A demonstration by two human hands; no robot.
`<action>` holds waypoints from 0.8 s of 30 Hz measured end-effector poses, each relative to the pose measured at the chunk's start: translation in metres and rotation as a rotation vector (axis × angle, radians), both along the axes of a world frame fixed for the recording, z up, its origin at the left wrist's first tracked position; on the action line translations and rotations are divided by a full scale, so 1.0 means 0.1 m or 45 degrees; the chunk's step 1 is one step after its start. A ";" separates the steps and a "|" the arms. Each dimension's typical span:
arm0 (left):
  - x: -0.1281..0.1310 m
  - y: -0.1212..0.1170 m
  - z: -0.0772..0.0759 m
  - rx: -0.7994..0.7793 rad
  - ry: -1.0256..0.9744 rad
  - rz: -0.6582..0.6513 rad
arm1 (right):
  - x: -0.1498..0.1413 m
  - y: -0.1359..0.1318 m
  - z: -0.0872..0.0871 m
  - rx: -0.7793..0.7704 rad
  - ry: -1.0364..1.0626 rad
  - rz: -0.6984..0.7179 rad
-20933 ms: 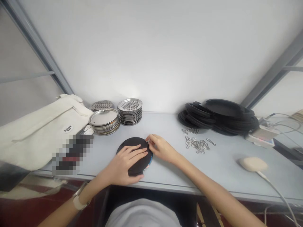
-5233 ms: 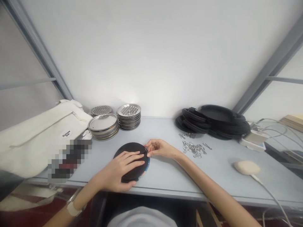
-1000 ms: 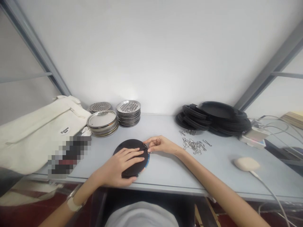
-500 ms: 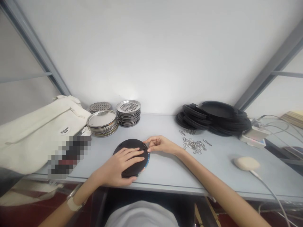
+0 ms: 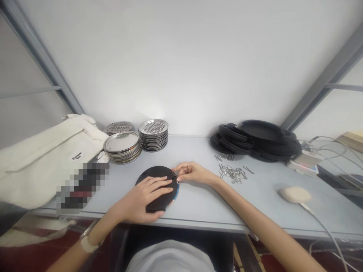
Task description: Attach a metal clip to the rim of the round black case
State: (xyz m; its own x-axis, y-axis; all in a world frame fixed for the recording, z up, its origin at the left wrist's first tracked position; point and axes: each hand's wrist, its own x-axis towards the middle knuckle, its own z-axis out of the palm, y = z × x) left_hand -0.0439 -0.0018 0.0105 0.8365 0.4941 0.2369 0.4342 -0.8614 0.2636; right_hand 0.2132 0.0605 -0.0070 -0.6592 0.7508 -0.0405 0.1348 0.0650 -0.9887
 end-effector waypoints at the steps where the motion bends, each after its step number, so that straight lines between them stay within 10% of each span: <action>1: 0.00 0.00 0.00 0.002 -0.001 -0.001 | 0.00 0.00 0.00 -0.003 0.000 0.000; 24: 0.00 0.00 0.00 0.002 0.002 -0.007 | 0.02 0.01 -0.02 -0.078 0.044 0.031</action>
